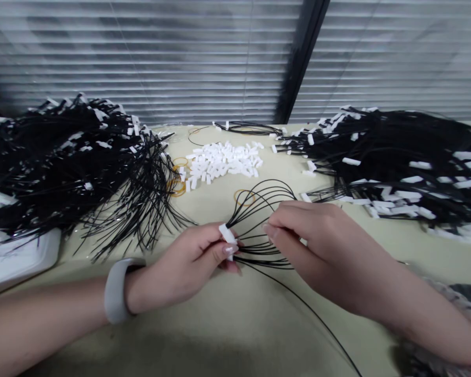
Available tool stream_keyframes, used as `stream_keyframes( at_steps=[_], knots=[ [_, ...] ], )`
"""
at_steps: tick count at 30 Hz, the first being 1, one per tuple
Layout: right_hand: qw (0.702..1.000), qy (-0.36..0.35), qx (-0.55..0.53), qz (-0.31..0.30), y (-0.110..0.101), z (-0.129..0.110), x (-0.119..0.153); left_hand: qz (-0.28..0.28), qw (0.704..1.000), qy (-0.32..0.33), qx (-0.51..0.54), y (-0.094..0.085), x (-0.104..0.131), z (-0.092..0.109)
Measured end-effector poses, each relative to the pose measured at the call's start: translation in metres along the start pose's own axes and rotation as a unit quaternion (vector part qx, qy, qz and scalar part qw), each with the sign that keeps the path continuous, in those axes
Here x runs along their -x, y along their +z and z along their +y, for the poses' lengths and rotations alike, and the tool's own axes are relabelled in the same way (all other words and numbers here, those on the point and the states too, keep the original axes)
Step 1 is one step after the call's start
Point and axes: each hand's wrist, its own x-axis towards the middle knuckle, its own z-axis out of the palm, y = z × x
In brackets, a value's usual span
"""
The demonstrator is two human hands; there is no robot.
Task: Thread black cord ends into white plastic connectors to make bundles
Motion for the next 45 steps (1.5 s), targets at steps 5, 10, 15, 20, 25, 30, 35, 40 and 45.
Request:
stream_keyframes(
  at_steps=[5, 10, 15, 20, 25, 30, 35, 40, 45],
  knots=[
    [1.000, -0.017, -0.003, -0.012, 0.004, 0.000, -0.002, 0.003, 1.000, 0.004, -0.025, 0.002, -0.001, 0.001],
    [0.998, -0.045, -0.043, 0.010, 0.011, -0.002, -0.003, 0.003, 0.999, 0.003, -0.042, 0.002, -0.001, 0.002],
    [0.993, -0.054, -0.092, 0.044, 0.018, -0.005, -0.004, 0.005, 0.997, 0.019, -0.078, 0.002, 0.000, 0.002],
    [0.992, -0.039, -0.105, 0.065, 0.021, -0.007, -0.005, 0.008, 0.993, 0.041, -0.108, 0.002, 0.002, 0.003],
    [0.991, -0.053, -0.104, 0.069, 0.029, -0.009, -0.004, -0.007, 0.994, 0.029, -0.110, 0.003, 0.003, 0.003],
    [0.988, -0.074, -0.112, 0.076, 0.030, -0.009, -0.004, -0.011, 0.998, 0.006, -0.058, 0.002, 0.001, 0.003],
    [0.982, -0.017, -0.151, 0.117, 0.006, 0.003, -0.005, 0.023, 0.997, -0.049, 0.046, 0.002, 0.000, 0.004],
    [0.950, 0.104, -0.194, 0.222, -0.008, 0.023, -0.011, 0.048, 0.988, -0.087, 0.120, -0.002, -0.003, 0.000],
    [0.976, 0.134, -0.134, 0.109, -0.015, 0.044, -0.014, 0.074, 0.969, -0.105, 0.211, -0.005, -0.005, -0.004]
  ],
)
